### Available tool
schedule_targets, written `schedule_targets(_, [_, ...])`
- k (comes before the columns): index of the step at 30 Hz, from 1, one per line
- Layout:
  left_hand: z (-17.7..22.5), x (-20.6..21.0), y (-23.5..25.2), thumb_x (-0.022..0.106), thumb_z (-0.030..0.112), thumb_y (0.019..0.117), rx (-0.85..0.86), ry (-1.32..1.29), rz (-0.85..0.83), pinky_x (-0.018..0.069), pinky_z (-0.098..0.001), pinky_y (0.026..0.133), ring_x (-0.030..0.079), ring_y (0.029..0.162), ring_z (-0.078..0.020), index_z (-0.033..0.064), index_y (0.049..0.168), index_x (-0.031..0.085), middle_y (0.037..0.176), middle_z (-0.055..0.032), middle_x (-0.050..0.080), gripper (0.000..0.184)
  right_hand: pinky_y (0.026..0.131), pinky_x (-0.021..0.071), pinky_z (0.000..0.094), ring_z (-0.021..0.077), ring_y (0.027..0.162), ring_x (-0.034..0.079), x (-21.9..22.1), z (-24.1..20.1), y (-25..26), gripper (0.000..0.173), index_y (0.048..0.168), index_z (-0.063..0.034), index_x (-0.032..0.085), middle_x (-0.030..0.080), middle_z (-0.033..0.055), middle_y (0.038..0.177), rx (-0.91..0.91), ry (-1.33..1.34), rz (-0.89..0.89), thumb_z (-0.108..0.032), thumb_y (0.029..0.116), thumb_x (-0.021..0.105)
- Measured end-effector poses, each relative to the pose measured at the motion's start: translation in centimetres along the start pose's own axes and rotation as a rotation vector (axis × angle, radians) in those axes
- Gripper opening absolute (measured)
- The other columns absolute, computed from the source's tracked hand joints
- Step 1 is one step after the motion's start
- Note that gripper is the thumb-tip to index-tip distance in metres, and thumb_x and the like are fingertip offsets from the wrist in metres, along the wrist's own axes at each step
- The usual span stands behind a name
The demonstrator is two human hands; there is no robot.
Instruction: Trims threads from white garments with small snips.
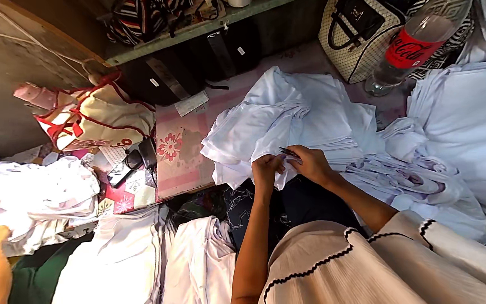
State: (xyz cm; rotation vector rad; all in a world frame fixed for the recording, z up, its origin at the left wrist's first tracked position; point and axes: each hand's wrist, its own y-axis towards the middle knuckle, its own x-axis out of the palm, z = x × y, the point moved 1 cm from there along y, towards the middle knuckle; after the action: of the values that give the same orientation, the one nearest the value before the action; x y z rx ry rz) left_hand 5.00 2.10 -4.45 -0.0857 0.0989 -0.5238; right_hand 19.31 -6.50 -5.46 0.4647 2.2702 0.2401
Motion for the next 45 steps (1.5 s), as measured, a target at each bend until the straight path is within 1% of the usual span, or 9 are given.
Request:
schedule_targets(7, [-0.1, -0.9, 0.1, 0.069, 0.001, 0.0941, -0.005, 0.056, -0.011, 0.0567, -0.0220, 0.055, 0.064, 0.054, -0.0051, -0.0048, 0.095, 0.073, 0.067, -0.0018, 0.069, 0.007, 0.064, 0.0468, 0.0257, 0.0069, 0.065, 0.053, -1.7, 0.1, 2.3, 0.014, 0.104, 0.0002, 0.071, 0.063, 0.0043, 0.077, 0.236, 0.395, -0.105, -0.010, 0.0995, 0.064])
schedule_targets(11, [0.4, -0.3, -0.1, 0.063, 0.000, 0.0964, 0.057, -0.140, -0.106, 0.0636, -0.0345, 0.081, 0.074, 0.081, -0.0156, -0.0081, 0.107, 0.064, 0.090, -0.0087, 0.074, 0.013, 0.060, 0.0423, 0.0205, 0.0015, 0.061, 0.048, -2.3, -0.3, 2.8, 0.010, 0.098, -0.0014, 0.071, 0.057, -0.0020, 0.070, 0.383, 0.585, -0.189, -0.010, 0.0986, 0.065])
schedule_targets(13, [0.3, 0.4, 0.0, 0.066, -0.002, 0.0945, 0.084, -0.114, -0.071, 0.0641, -0.0319, 0.075, 0.074, 0.073, -0.0134, -0.0084, 0.099, 0.068, 0.082, -0.0075, 0.075, 0.008, 0.057, 0.0405, 0.0180, -0.0002, 0.058, 0.046, -2.1, -0.4, 2.8, 0.009, 0.099, -0.0016, 0.070, 0.056, -0.0039, 0.069, 0.456, 0.680, -0.206, -0.009, 0.0990, 0.065])
schedule_targets(17, [0.0, 0.1, -0.5, 0.061, -0.003, 0.0969, 0.043, -0.063, -0.049, 0.0606, -0.0258, 0.059, 0.068, 0.059, -0.0088, -0.0073, 0.095, 0.070, 0.073, -0.0041, 0.072, 0.010, 0.050, 0.0344, 0.0162, -0.0010, 0.050, 0.039, -2.2, 0.2, 2.8, 0.006, 0.097, -0.0030, 0.067, 0.049, -0.0075, 0.062, 0.567, 0.826, -0.254, -0.008, 0.0995, 0.063])
schedule_targets(21, [1.2, -0.1, -1.1, 0.062, 0.002, 0.0978, 0.021, -0.113, -0.161, 0.0643, -0.0339, 0.079, 0.075, 0.081, -0.0158, -0.0093, 0.111, 0.063, 0.092, -0.0091, 0.075, 0.018, 0.051, 0.0352, 0.0157, -0.0016, 0.051, 0.040, -2.3, -0.1, 2.6, 0.007, 0.095, -0.0033, 0.067, 0.049, -0.0081, 0.063, 0.565, 0.836, -0.286, -0.007, 0.0994, 0.063])
schedule_targets(25, [0.6, 0.4, -0.3, 0.062, -0.003, 0.0969, 0.043, -0.043, -0.024, 0.0627, -0.0277, 0.063, 0.070, 0.061, -0.0107, -0.0090, 0.096, 0.069, 0.074, -0.0069, 0.073, 0.009, 0.052, 0.0356, 0.0173, -0.0003, 0.053, 0.041, -2.3, 0.1, 2.8, 0.016, 0.092, -0.0037, 0.065, 0.048, -0.0063, 0.064, 0.526, 0.716, -0.274, -0.015, 0.1028, 0.062])
schedule_targets(30, [0.2, 0.2, -1.5, 0.058, -0.001, 0.1002, -0.075, -0.161, 0.001, 0.0618, -0.0275, 0.059, 0.069, 0.057, -0.0116, -0.0086, 0.096, 0.067, 0.072, -0.0060, 0.072, 0.012, 0.054, 0.0353, 0.0176, -0.0015, 0.055, 0.040, -4.5, -0.8, 0.7, 0.041, 0.106, -0.0037, 0.072, 0.049, -0.0087, 0.066, 0.537, 0.628, -0.321, -0.029, 0.1118, 0.041])
schedule_targets(33, [0.3, 0.2, -1.9, 0.058, -0.001, 0.1002, -0.095, -0.222, 0.002, 0.0623, -0.0279, 0.060, 0.070, 0.059, -0.0124, -0.0080, 0.096, 0.067, 0.073, -0.0065, 0.072, 0.012, 0.061, 0.0399, 0.0177, -0.0035, 0.062, 0.045, -4.1, -0.9, -0.8, 0.036, 0.103, -0.0023, 0.075, 0.061, -0.0054, 0.075, 0.502, 0.536, -0.333, -0.027, 0.1090, 0.049])
schedule_targets(45, [0.3, 0.0, -2.3, 0.058, -0.001, 0.1001, -0.106, -0.298, -0.008, 0.0627, -0.0291, 0.061, 0.071, 0.060, -0.0146, -0.0079, 0.095, 0.068, 0.074, -0.0084, 0.073, 0.014, 0.058, 0.0364, 0.0182, -0.0027, 0.058, 0.041, -2.1, -0.2, 0.0, 0.032, 0.093, -0.0055, 0.076, 0.055, -0.0079, 0.066, 0.490, 0.503, -0.244, -0.024, 0.1068, 0.055])
